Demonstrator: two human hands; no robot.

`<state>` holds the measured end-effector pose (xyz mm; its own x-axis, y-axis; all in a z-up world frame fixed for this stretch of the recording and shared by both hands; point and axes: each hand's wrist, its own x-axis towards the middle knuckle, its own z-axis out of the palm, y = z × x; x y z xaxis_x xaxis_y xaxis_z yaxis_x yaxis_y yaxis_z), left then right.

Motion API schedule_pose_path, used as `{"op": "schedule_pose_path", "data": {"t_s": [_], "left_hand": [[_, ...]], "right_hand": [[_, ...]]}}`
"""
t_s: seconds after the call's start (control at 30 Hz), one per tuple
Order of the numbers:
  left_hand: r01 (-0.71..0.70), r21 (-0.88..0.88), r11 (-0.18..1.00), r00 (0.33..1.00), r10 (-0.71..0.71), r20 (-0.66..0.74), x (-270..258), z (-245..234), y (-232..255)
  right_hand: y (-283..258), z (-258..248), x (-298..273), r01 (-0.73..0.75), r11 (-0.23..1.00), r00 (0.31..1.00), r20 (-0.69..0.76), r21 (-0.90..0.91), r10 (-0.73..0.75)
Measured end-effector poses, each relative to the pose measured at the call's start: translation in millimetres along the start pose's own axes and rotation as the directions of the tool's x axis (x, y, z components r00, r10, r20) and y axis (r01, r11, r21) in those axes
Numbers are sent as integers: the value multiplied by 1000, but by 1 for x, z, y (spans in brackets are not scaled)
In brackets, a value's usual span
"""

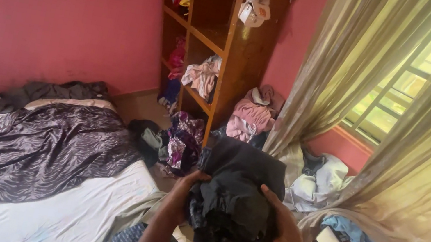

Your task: Fold multiple items of laundry on a bed and place them into a wooden storage shelf.

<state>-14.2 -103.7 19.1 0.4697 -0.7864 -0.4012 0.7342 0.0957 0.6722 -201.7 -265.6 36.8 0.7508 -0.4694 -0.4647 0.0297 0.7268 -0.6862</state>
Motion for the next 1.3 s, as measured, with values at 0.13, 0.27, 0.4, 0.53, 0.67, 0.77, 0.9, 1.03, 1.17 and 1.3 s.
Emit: {"op": "schedule_pose_path", "data": {"t_s": [0.13, 0.27, 0.4, 0.53, 0.67, 0.77, 0.9, 1.03, 1.17, 1.3], "left_hand": [[48, 44, 998, 998, -46, -39, 51, 5, 7], [-55, -33, 998, 998, 56, 22, 106, -2, 16], [-89, -90, 992, 995, 92, 31, 134, 13, 55], [-60, -82, 995, 998, 61, 21, 189, 7, 99], [-103, -171, 980, 994, 108, 23, 209, -6, 109], [-100, -227, 969, 994, 107, 20, 240, -17, 131], [-202, -146, 968, 970, 177, -166, 262, -20, 156], [-207, -235, 950, 973, 174, -154, 300, -26, 184], [-243, -281, 928, 968, 211, -138, 358, -36, 221], [-295, -303, 906, 955, 268, -128, 422, -44, 268]], "right_hand": [[-28, -1, 31, 11, 1000, 999, 41, 10, -12], [-49, -2, 79, -16, 1000, 993, 114, 15, 14], [-84, 1, 145, 4, 1000, 983, 185, -25, 1], [-112, 30, 206, 14, 999, 976, 220, -49, -3], [-123, 52, 234, 15, 996, 985, 175, -91, 1], [-139, 70, 274, 6, 992, 979, 203, -128, 20], [-149, 81, 338, -55, 988, 957, 274, -147, 94], [-169, 100, 406, -99, 980, 902, 400, -171, 161], [-200, 125, 487, -170, 961, 819, 512, -217, 260], [-241, 159, 548, -190, 933, 833, 452, -307, 318]]}}
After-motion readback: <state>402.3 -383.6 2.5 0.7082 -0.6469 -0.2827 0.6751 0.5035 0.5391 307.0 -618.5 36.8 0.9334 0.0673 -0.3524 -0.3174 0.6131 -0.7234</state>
